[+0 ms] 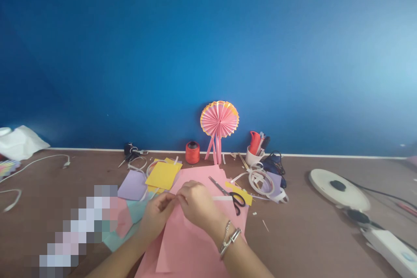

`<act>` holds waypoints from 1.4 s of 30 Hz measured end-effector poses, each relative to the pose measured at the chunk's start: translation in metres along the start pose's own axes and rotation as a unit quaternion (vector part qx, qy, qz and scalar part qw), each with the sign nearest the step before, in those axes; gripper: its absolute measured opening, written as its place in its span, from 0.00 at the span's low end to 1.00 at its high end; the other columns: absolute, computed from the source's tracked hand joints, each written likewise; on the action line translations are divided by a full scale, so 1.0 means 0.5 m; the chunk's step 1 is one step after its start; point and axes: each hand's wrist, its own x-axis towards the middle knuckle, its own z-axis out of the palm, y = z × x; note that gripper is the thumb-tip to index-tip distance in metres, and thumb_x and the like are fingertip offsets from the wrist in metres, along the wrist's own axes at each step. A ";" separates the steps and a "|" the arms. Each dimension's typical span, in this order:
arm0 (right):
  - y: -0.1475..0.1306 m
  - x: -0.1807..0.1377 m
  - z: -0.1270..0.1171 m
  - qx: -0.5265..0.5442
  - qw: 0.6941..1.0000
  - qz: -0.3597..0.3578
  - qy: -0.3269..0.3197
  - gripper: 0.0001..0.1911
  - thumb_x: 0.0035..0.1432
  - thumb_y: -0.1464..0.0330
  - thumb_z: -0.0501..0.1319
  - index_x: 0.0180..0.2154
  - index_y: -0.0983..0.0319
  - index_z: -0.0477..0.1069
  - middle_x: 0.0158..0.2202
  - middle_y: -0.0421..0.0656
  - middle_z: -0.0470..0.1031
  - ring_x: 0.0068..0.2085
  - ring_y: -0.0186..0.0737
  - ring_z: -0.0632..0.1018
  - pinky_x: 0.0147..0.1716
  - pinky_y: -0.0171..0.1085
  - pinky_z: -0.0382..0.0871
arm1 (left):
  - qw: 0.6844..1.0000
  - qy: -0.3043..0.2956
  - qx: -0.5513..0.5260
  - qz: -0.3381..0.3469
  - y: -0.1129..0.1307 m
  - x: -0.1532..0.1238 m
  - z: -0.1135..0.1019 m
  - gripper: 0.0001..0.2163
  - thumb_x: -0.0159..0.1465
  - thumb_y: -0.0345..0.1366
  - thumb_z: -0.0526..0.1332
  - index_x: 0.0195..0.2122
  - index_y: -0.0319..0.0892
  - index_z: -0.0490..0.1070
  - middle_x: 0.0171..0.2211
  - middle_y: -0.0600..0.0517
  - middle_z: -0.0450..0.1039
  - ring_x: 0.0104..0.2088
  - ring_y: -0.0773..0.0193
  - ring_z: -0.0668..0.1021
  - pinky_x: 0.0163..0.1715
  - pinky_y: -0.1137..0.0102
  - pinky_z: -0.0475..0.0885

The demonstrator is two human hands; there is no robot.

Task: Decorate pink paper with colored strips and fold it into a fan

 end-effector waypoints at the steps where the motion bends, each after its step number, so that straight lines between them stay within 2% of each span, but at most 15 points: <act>1: 0.000 0.000 -0.002 0.002 1.000 -0.001 -0.002 0.13 0.57 0.76 0.52 0.26 0.63 0.72 0.26 0.42 0.72 0.31 0.35 0.70 0.31 0.33 0.60 | 1.000 0.001 0.002 0.000 0.000 0.000 0.000 0.11 0.58 0.42 0.56 0.28 0.40 0.72 0.25 0.52 0.74 0.27 0.64 0.74 0.27 0.74 0.67; 8: -0.005 0.002 0.000 -0.012 1.000 0.014 -0.003 0.13 0.56 0.77 0.53 0.23 0.63 0.70 0.26 0.42 0.72 0.31 0.35 0.70 0.31 0.33 0.59 | 1.000 -0.001 0.009 -0.002 -0.002 0.000 0.001 0.11 0.59 0.41 0.56 0.28 0.40 0.71 0.26 0.52 0.74 0.28 0.64 0.74 0.28 0.74 0.67; 17: -0.005 0.001 -0.013 0.000 1.000 0.005 -0.014 0.13 0.57 0.76 0.52 0.26 0.63 0.72 0.26 0.42 0.72 0.31 0.35 0.70 0.32 0.33 0.60 | 1.000 -0.004 -0.001 -0.010 0.003 -0.002 0.001 0.09 0.59 0.39 0.56 0.29 0.40 0.71 0.25 0.52 0.74 0.27 0.64 0.74 0.28 0.73 0.67; 24: -0.001 0.001 0.000 -0.013 1.000 -0.003 -0.003 0.13 0.57 0.76 0.52 0.27 0.63 0.72 0.26 0.42 0.71 0.31 0.35 0.70 0.31 0.33 0.60 | 1.000 -0.008 -0.013 -0.012 0.003 0.000 0.000 0.10 0.59 0.40 0.56 0.29 0.41 0.72 0.28 0.51 0.75 0.29 0.63 0.75 0.29 0.73 0.68; 33: -0.009 0.001 -0.016 -0.034 0.999 -0.002 -0.025 0.13 0.59 0.75 0.51 0.26 0.63 0.71 0.26 0.42 0.70 0.31 0.35 0.69 0.31 0.33 0.59 | 1.000 -0.009 -0.012 -0.018 0.009 -0.005 0.001 0.10 0.59 0.40 0.56 0.29 0.40 0.72 0.26 0.52 0.75 0.28 0.63 0.75 0.29 0.73 0.68; 42: -0.003 0.000 -0.009 -0.025 0.999 -0.007 -0.024 0.14 0.59 0.76 0.51 0.27 0.63 0.72 0.27 0.42 0.71 0.32 0.35 0.70 0.32 0.34 0.60 | 1.000 -0.005 -0.006 -0.022 0.007 -0.002 0.001 0.10 0.59 0.40 0.56 0.29 0.41 0.72 0.26 0.51 0.75 0.28 0.63 0.75 0.29 0.72 0.68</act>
